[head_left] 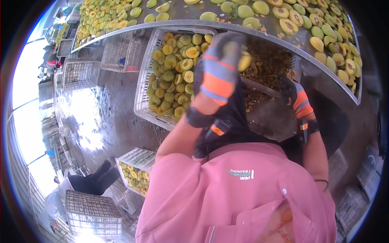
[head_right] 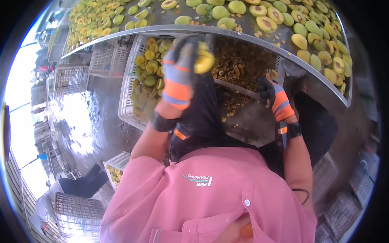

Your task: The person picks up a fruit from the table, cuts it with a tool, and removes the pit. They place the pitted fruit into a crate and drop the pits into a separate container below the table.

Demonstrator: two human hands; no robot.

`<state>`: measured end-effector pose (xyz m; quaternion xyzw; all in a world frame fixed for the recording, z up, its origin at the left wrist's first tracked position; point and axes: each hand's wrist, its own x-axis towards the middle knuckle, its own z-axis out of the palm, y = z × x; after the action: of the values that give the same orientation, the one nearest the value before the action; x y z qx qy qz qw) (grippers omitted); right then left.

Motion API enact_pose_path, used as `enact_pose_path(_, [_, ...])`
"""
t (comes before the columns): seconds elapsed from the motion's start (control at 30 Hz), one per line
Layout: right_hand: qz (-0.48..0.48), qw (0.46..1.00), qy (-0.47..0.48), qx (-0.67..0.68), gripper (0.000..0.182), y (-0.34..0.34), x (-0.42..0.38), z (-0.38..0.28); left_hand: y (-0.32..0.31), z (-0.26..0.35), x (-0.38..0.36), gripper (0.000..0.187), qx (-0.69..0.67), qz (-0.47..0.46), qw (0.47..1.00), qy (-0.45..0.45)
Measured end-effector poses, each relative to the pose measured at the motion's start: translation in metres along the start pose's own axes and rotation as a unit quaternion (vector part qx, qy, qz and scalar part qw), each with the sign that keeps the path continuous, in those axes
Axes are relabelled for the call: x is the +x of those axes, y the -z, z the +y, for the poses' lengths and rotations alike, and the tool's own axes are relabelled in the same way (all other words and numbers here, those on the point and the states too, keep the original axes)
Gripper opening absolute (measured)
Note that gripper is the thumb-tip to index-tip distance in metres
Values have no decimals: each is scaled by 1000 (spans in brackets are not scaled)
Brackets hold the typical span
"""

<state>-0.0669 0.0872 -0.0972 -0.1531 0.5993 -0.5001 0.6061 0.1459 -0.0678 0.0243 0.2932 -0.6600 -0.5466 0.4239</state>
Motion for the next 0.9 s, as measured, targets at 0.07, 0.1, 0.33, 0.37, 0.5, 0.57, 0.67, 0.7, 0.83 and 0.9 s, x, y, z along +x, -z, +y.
enact_pose_path(0.07, [9, 995, -68, 73, 24, -9, 6, -5, 46, 1, 3, 18, -3, 76, 996, 46])
enact_pose_path(0.1, [5, 994, -76, 76, 23, -8, 9, -2, 69, -4, 1, 19, -2, 116, 990, 75])
enact_pose_path(0.33, [32, 993, -77, 80, 21, -3, 22, 28, 298, -186, -94, 37, 241, 347, 849, 315])
enact_pose_path(0.37, [36, 992, -94, 79, 20, 0, 23, 31, 307, -183, -111, 42, 407, 291, 783, 368])
enact_pose_path(0.5, [53, 983, -159, 75, 17, -16, 17, 23, 326, -206, -148, 50, 710, 47, 579, 399])
enact_pose_path(0.57, [65, 984, -157, 47, 17, -26, 18, 18, 354, -266, -193, 53, 741, 43, 573, 348])
enact_pose_path(0.67, [53, 984, -148, 86, 22, -27, 21, 23, 416, -336, -198, 60, 588, -21, 577, 566])
enact_pose_path(0.7, [55, 986, -151, 48, 22, -29, 21, 23, 359, -273, -168, 69, 569, -45, 583, 579])
enact_pose_path(0.83, [59, 988, -138, 38, 26, -18, 37, 37, 330, -248, -119, 61, 556, 190, 716, 376])
enact_pose_path(0.9, [90, 992, -89, 13, 34, -27, 25, 12, 265, -164, -50, 44, 489, 175, 829, 209])
